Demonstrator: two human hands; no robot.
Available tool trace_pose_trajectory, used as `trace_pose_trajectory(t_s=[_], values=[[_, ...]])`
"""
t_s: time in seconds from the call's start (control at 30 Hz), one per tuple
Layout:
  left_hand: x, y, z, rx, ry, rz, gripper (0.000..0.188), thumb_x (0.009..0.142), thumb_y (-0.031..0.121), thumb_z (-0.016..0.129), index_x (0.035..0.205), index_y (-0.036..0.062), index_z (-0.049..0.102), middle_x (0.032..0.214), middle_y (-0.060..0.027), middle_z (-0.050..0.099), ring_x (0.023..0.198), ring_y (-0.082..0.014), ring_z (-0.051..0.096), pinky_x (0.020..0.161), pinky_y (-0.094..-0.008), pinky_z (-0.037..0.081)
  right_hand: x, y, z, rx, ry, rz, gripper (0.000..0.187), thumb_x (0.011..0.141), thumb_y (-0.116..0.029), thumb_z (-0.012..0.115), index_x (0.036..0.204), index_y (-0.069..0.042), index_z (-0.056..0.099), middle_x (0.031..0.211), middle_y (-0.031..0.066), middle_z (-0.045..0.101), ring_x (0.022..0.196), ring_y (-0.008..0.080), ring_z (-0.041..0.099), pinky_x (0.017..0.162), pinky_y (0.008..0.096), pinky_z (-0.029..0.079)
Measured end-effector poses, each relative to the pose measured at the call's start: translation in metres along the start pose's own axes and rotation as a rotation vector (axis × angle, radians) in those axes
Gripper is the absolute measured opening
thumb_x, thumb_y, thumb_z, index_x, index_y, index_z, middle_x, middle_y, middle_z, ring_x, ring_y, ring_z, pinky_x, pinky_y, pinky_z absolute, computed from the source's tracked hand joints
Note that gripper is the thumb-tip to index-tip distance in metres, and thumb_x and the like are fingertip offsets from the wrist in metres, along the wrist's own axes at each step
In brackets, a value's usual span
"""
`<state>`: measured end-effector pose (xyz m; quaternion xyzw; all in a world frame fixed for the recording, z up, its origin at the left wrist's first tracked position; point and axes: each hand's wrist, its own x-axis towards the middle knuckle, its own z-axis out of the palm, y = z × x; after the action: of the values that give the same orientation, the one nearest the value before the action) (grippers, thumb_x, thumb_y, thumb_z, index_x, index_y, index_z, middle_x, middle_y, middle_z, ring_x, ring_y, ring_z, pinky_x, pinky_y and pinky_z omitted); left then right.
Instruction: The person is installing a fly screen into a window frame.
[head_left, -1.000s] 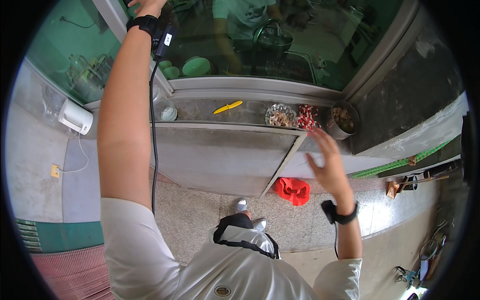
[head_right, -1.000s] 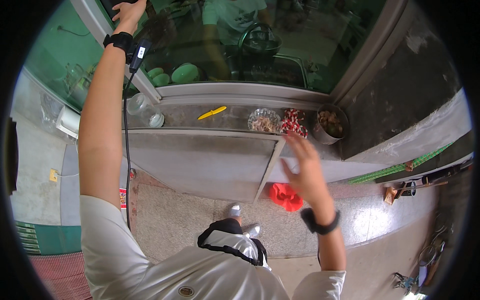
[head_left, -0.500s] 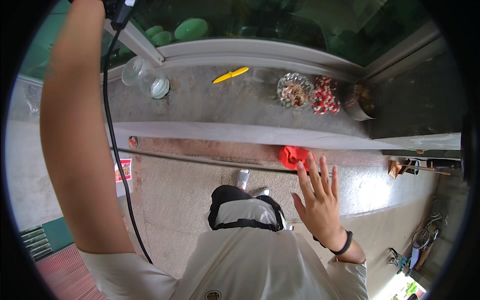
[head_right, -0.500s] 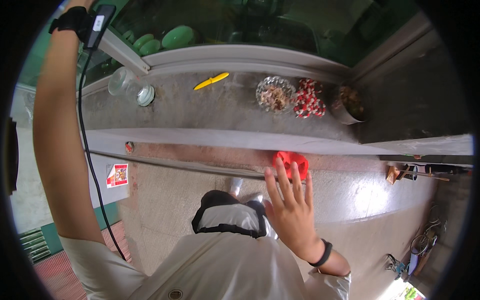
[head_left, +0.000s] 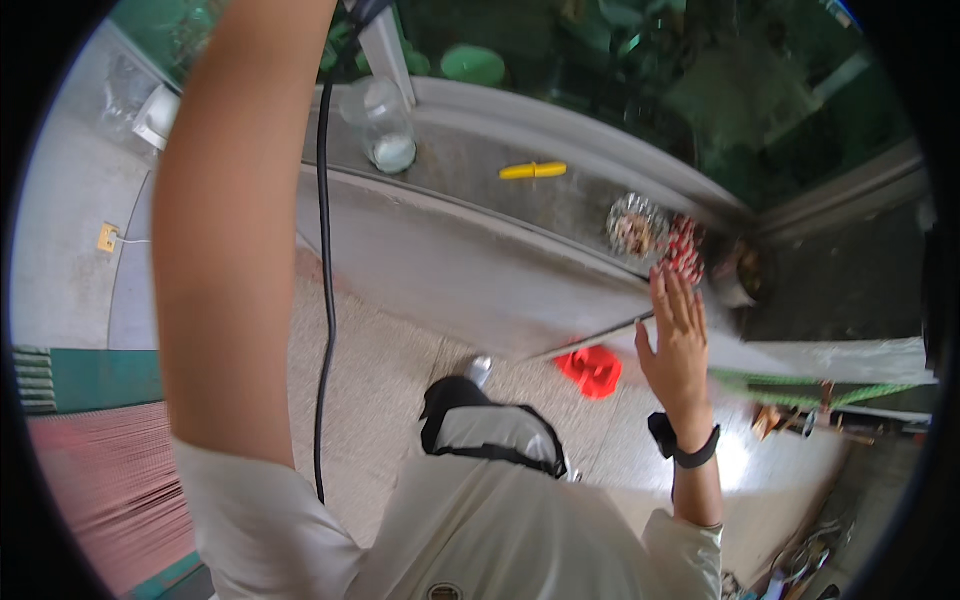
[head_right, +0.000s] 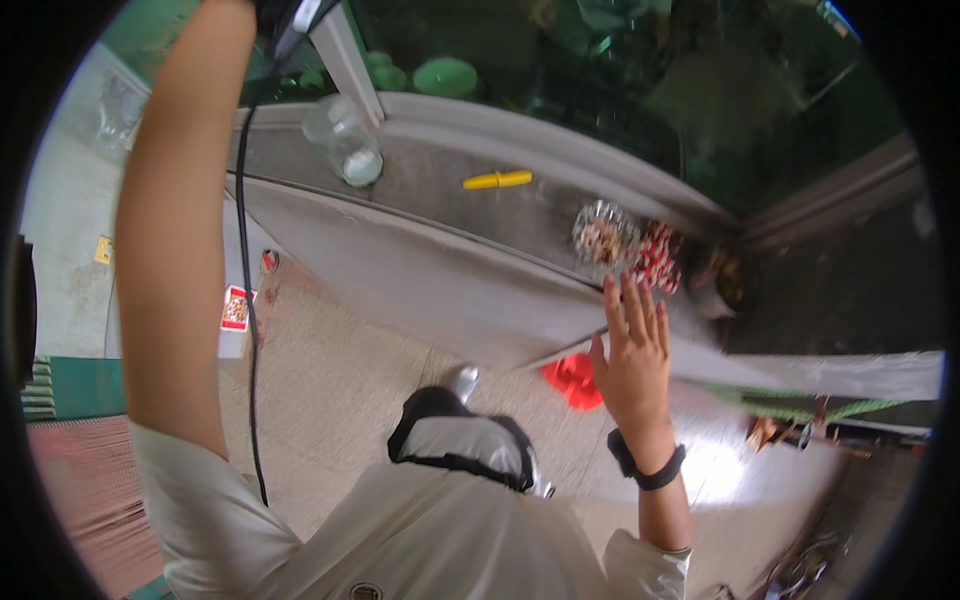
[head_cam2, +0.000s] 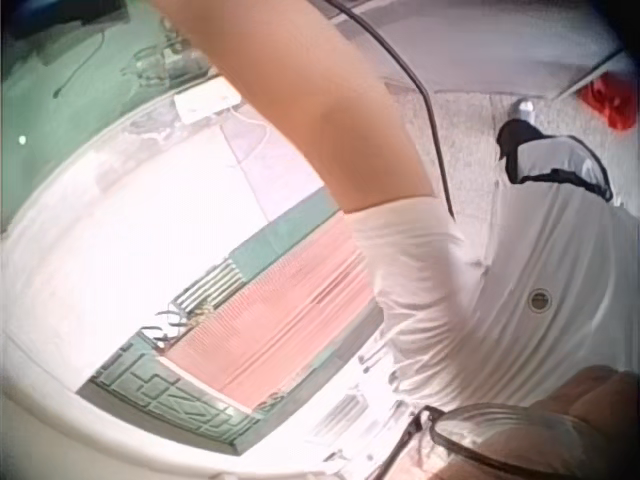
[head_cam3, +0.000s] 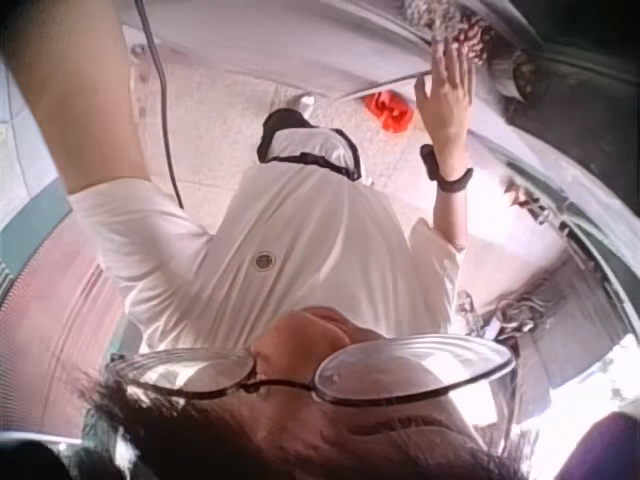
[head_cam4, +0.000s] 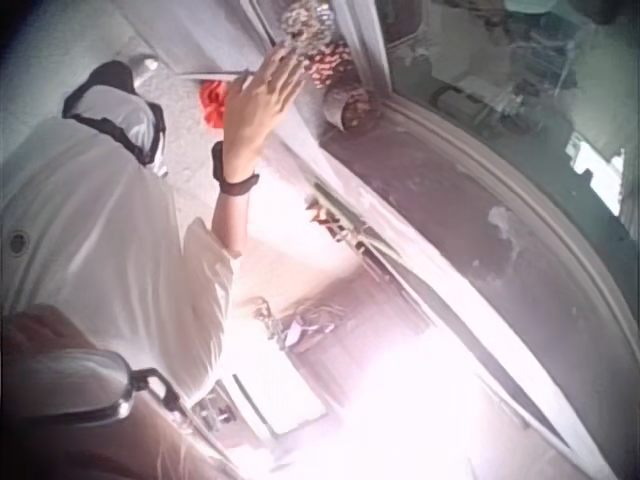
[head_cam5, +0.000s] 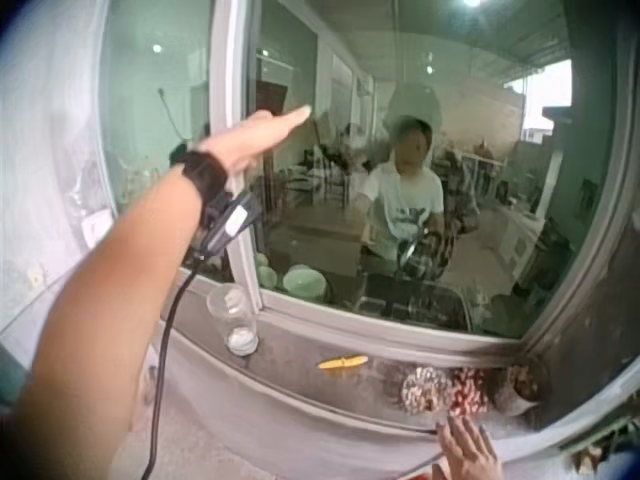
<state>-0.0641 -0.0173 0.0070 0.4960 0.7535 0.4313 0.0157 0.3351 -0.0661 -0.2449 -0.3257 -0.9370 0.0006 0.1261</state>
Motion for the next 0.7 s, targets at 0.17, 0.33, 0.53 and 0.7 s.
trace_pose_trajectory(t_s=[0.17, 0.33, 0.53, 0.7], values=[[-0.213, -0.026, 0.01, -0.489, 0.068, 0.081, 0.04, 0.087, 0.035, 0.041, 0.105, -0.0006, 0.047, 0.068, -0.0021, 0.041, 0.057, -0.0093, 0.035, 0.05, -0.0225, 0.027, -0.015, 0.03, 0.004, -0.045, -0.049, 0.027, 0.055, 0.073, -0.017, 0.058, 0.124, -0.005, 0.04, 0.125, 0.0151, 0.042, 0.118, 0.03, 0.036, 0.101, 0.0419, 0.024], [-0.394, -0.121, 0.081, -0.428, -0.682, -0.63, 0.058, 0.085, 0.022, 0.053, 0.128, -0.0042, 0.026, 0.08, -0.0059, 0.059, 0.064, -0.0103, 0.053, 0.056, -0.0216, 0.042, -0.009, 0.009, 0.013, 0.01, -0.026, -0.008, 0.058, 0.075, -0.021, 0.055, 0.128, -0.008, 0.035, 0.128, 0.0143, 0.039, 0.121, 0.0301, 0.034, 0.099, 0.0428, 0.026], [-0.354, -0.126, 0.098, -0.747, -0.576, -0.392, 0.043, 0.085, 0.017, 0.052, 0.122, 0.0, 0.038, 0.089, -0.0066, 0.058, 0.072, -0.0097, 0.054, 0.06, -0.0211, 0.043, 0.005, 0.037, -0.019, 0.415, 0.122, 0.055, 0.06, 0.076, -0.016, 0.059, 0.128, -0.001, 0.033, 0.127, 0.0208, 0.038, 0.119, 0.0337, 0.036, 0.099, 0.0373, 0.03], [-0.225, -0.097, 0.055, -0.667, -0.157, -0.005, 0.041, 0.087, 0.03, 0.048, 0.12, 0.0071, 0.044, 0.109, -0.0074, 0.052, 0.092, -0.0147, 0.053, 0.074, -0.0252, 0.043, 0.044, 0.109, -0.033, 1.069, 0.571, 0.357, 0.037, 0.08, -0.005, 0.052, 0.115, 0.004, 0.042, 0.107, 0.0118, 0.054, 0.099, 0.0156, 0.051, 0.081, 0.0263, 0.042]])
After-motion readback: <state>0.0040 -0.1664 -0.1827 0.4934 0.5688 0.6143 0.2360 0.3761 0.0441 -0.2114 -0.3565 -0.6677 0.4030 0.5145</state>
